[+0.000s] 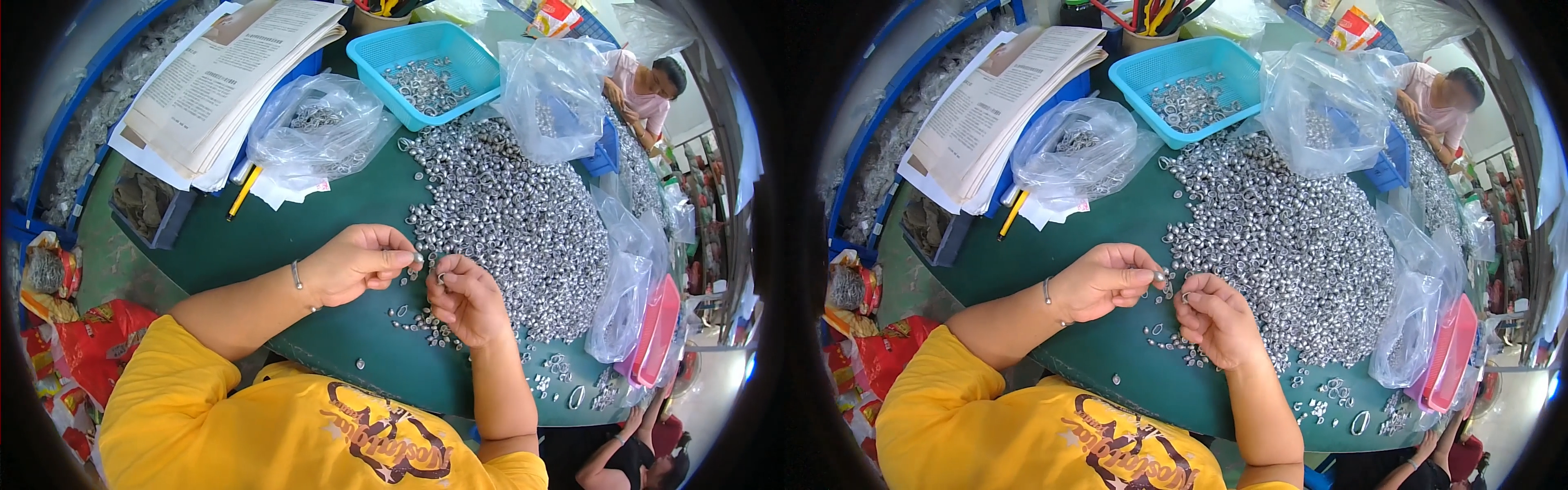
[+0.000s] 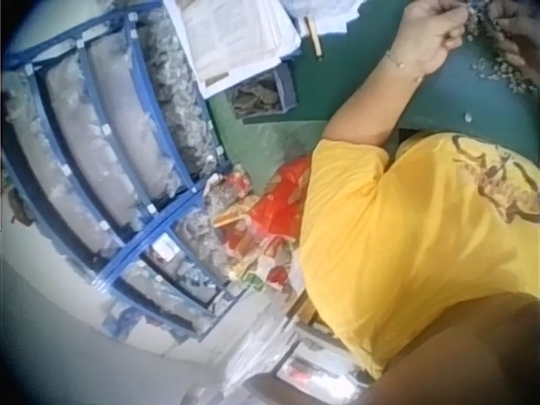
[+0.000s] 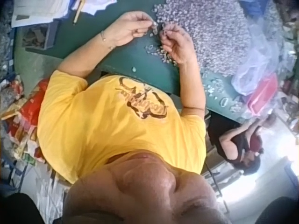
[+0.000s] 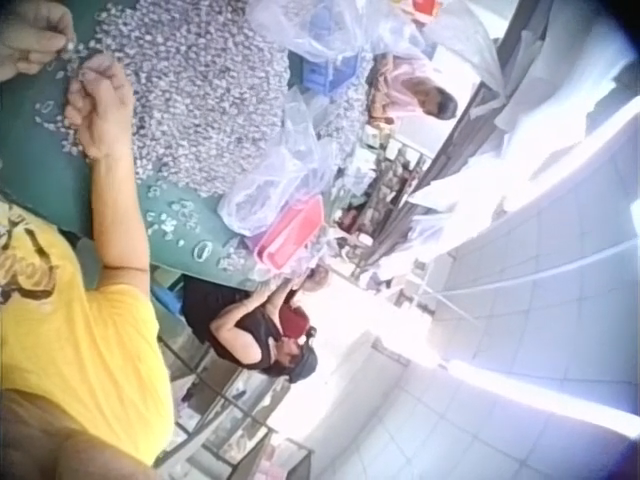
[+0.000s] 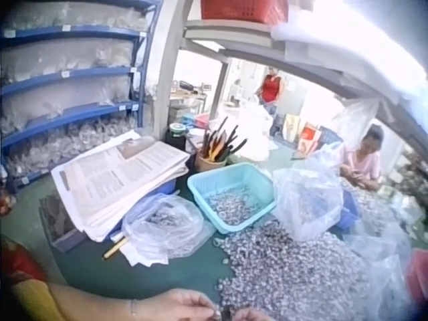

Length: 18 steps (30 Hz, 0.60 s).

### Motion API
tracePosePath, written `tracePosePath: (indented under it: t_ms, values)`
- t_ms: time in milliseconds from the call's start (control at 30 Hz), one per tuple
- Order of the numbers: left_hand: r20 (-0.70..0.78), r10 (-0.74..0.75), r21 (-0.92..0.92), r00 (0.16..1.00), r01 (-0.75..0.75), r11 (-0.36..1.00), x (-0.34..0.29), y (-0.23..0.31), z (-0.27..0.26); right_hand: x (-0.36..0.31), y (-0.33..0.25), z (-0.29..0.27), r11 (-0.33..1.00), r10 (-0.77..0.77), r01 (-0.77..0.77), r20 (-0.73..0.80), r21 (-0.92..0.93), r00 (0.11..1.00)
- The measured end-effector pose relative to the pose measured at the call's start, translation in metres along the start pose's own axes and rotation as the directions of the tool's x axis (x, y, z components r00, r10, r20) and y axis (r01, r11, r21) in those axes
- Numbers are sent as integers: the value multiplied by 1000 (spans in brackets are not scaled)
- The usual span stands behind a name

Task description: The person sorts through a large pile of small silver-colored metal components on a green table by hand, picking them up one by one and moving them into different clusters or containers.

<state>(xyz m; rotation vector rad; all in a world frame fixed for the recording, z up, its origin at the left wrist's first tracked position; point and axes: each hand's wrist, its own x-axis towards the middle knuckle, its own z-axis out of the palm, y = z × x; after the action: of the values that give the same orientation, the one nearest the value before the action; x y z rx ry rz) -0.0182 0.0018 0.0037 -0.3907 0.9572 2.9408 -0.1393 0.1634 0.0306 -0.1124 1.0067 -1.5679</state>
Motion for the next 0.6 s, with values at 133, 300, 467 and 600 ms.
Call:
tracePosePath:
  t_ms: [133, 300, 467, 600]
  values:
    - [22, -3, -2, 1000, 3, 1000, 0, 1, 1, -2, -1, -8, 970, 42, -64, 99, 233, 994]
    - [14, 21, -19, 1000, -21, 1000, -2, 3, 1, -4, -1, -8, 948, 32, -75, 141, 308, 990]
    - [-52, 99, -128, 994, -105, 986, -4, 13, -2, -3, -2, -12, 981, -193, 193, -1, 30, 981]
    - [-208, 332, 442, 920, -215, 871, 7, 9, -3, 12, -6, -17, 637, -338, 160, -87, -754, 937]
